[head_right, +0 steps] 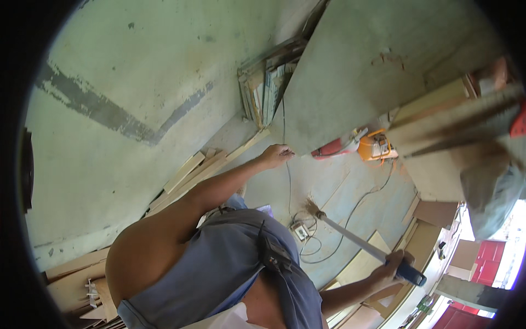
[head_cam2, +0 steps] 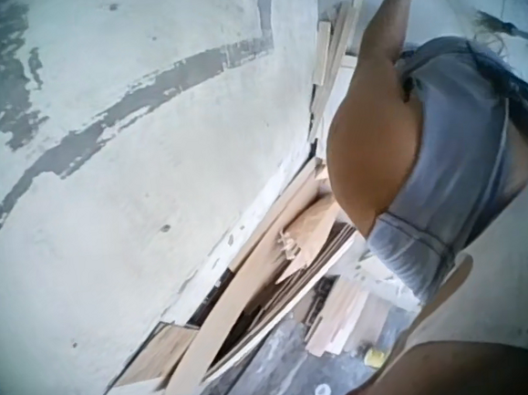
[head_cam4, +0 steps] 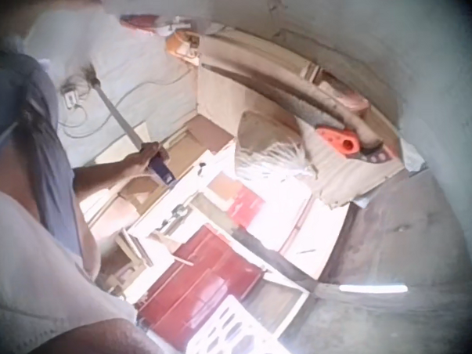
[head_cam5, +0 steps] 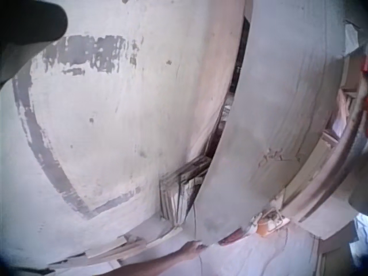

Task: The person sweeps sawdust from the floor using a broom and picks up wood scraps by hand.

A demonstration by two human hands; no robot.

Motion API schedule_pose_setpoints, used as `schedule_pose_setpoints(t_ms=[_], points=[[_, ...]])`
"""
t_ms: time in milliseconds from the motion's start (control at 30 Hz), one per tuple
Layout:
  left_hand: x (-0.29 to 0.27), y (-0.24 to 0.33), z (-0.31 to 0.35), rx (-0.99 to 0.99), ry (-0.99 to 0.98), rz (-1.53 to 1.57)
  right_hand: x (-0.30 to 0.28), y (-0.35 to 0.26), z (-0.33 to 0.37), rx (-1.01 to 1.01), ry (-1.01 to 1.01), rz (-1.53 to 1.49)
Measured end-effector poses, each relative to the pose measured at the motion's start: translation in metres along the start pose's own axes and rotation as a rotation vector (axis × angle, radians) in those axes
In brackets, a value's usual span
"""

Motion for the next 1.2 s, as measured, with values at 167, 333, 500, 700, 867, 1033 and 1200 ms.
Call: schedule_pose_setpoints(t_ms=[167,333,500,700,867,1033,1200], points=[[-0.072,-0.009,-0.052,-0.091,0.140,0.071,0.017,-0.048,-0.051,-0.201,0.170,0.019],[-0.100,-0.008,-0.102,-0.099,0.285,0.127,0.063,-0.065,-0.088,-0.314,-0.110,0.092],[-0.141,-0.016,-0.137,-0.118,0.430,0.082,0.156,-0.032,-0.099,-0.179,-0.657,-0.045],[-0.219,-0.039,-0.211,-0.068,0.605,0.026,0.244,0.002,-0.108,0.155,-0.664,0.086],[-0.294,-0.072,-0.349,0.264,0.682,-0.225,0.270,0.008,-0.109,0.206,-0.557,0.183],[-0.340,-0.101,-0.485,0.454,0.660,-0.590,0.298,0.001,-0.110,0.317,-0.390,0.238],[-0.336,-0.107,-0.543,0.105,0.425,-0.309,0.330,-0.005,-0.119,0.402,-0.346,0.320]])
Point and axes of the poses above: each hand's wrist, its own z-axis away from the middle knuckle, its own x-axis out of the palm, y = z × x, the point moved 3 cm from there along -z, towards the middle knuckle, and after that the axes turned 5 degrees about -y, right-handed, at the moved point
